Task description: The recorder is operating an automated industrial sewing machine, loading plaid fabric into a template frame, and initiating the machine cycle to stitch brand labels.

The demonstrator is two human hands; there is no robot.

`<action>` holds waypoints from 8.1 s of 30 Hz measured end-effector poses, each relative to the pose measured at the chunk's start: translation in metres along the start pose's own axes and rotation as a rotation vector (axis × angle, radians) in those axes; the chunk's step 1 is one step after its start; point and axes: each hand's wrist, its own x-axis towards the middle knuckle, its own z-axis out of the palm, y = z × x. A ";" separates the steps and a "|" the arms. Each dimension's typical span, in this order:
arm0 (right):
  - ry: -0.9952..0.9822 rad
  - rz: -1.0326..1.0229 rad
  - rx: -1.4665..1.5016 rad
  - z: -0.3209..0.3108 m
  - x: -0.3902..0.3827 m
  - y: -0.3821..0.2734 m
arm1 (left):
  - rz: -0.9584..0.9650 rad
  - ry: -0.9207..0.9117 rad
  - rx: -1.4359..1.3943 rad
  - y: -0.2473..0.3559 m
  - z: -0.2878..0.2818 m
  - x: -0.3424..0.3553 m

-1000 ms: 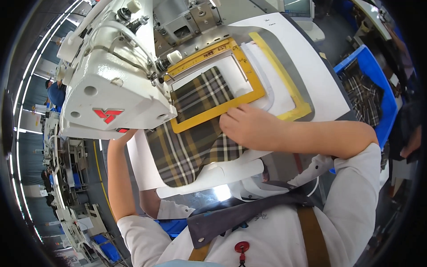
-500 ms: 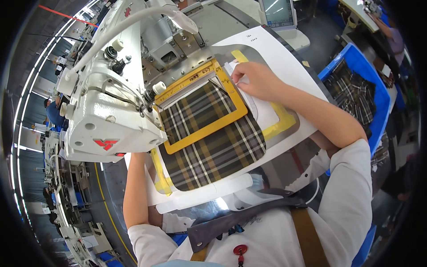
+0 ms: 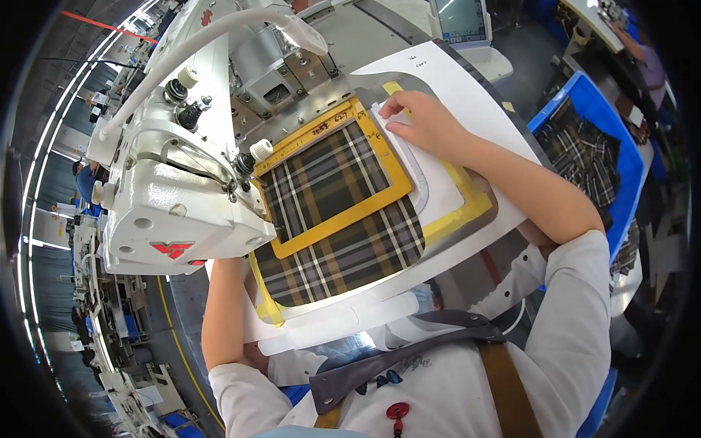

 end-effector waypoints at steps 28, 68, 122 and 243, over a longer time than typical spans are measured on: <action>0.012 -0.346 -0.023 -0.013 -0.071 -0.008 | -0.140 0.233 -0.433 0.004 0.013 -0.065; -0.084 -0.713 -0.684 0.004 -0.145 -0.037 | 0.387 -0.058 0.127 0.076 0.010 -0.108; -0.312 -0.295 -0.374 0.112 0.065 -0.074 | 0.261 0.121 -0.274 0.029 0.036 0.015; -0.160 -0.484 -0.672 0.011 -0.008 -0.047 | 0.391 -0.159 -0.099 0.075 -0.002 0.009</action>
